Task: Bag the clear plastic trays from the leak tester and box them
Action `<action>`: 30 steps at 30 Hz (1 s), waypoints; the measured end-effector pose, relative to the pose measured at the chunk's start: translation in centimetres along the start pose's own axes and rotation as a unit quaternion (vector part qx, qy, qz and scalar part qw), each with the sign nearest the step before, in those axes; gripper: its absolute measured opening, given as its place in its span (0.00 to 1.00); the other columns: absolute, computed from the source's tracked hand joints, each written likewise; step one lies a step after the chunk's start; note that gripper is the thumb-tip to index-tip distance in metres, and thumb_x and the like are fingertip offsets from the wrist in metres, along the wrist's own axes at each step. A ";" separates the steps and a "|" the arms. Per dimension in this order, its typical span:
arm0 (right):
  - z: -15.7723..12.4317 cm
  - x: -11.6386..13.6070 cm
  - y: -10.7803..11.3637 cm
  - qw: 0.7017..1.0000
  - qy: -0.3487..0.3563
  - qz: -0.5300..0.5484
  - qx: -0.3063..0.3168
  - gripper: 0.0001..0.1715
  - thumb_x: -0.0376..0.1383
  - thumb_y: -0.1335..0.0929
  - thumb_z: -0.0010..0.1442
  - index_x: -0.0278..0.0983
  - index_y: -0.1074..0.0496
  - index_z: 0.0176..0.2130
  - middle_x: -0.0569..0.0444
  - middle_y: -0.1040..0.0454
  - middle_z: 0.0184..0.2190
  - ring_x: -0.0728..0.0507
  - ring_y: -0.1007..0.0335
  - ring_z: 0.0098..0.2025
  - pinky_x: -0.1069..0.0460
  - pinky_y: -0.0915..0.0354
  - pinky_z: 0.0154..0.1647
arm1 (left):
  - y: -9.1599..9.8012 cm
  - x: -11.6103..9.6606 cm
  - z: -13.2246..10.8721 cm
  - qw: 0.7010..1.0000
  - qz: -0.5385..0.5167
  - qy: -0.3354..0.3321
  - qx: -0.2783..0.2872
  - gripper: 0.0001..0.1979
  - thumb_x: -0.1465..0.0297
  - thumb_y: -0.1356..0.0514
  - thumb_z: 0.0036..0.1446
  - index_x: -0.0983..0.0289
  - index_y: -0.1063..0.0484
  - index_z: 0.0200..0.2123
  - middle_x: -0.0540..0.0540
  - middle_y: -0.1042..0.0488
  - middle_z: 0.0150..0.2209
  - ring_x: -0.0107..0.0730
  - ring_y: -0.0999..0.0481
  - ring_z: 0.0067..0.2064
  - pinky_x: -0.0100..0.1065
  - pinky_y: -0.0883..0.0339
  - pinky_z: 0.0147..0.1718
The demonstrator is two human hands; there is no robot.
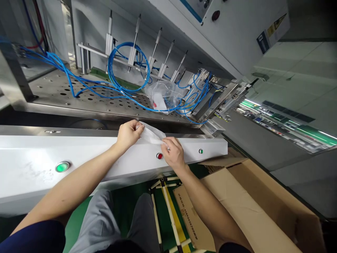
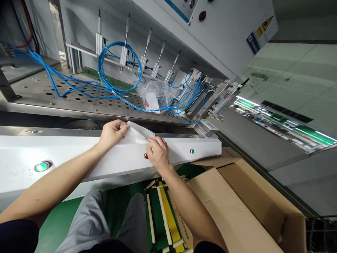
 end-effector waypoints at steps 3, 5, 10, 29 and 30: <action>-0.1 -0.7 0.0 0.994 -0.058 0.069 0.066 0.13 0.39 0.36 0.75 0.38 0.23 0.43 0.48 0.21 0.43 0.40 0.24 0.46 0.48 0.29 0.48 | 0.0 -0.4 -0.2 0.998 0.053 -0.019 0.004 0.17 0.54 0.39 0.59 0.61 0.21 0.35 0.50 0.24 0.24 0.34 0.26 0.27 0.35 0.38 0.33; -0.3 -0.9 -0.1 0.990 -0.074 0.079 0.090 0.16 0.42 0.36 0.76 0.38 0.23 0.40 0.49 0.22 0.41 0.40 0.24 0.44 0.48 0.29 0.47 | 0.0 -0.7 -0.2 0.995 0.092 -0.027 0.025 0.18 0.52 0.38 0.60 0.60 0.19 0.36 0.50 0.23 0.25 0.34 0.27 0.28 0.35 0.39 0.33; -0.8 -1.4 0.0 0.994 -0.040 0.043 0.091 0.15 0.39 0.37 0.77 0.37 0.22 0.45 0.47 0.22 0.43 0.39 0.26 0.46 0.46 0.30 0.50 | -0.4 -0.6 -0.4 0.967 0.234 -0.025 0.097 0.25 0.47 0.29 0.54 0.55 0.17 0.48 0.52 0.20 0.37 0.41 0.21 0.41 0.37 0.37 0.34; -0.3 -0.1 0.5 0.990 0.078 -0.104 0.056 0.23 0.29 0.33 0.72 0.35 0.25 0.64 0.39 0.28 0.60 0.32 0.35 0.66 0.37 0.32 0.65 | -1.7 -1.4 -1.5 0.905 0.340 -0.150 0.206 0.10 0.69 0.43 0.64 0.61 0.21 0.41 0.55 0.17 0.36 0.45 0.17 0.40 0.39 0.36 0.37; -0.4 0.3 0.9 0.991 0.078 -0.108 0.033 0.24 0.29 0.32 0.72 0.34 0.27 0.66 0.37 0.30 0.62 0.31 0.37 0.68 0.36 0.32 0.66 | -1.5 -1.3 -1.4 0.917 0.328 -0.122 0.189 0.10 0.68 0.43 0.64 0.60 0.21 0.40 0.55 0.17 0.34 0.45 0.18 0.40 0.39 0.36 0.37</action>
Point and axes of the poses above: each hand's wrist, its own z-axis towards the middle knuckle, its own y-axis out of the back of the hand, x = y × z, the point moved 3 cm from there along z, towards the middle knuckle
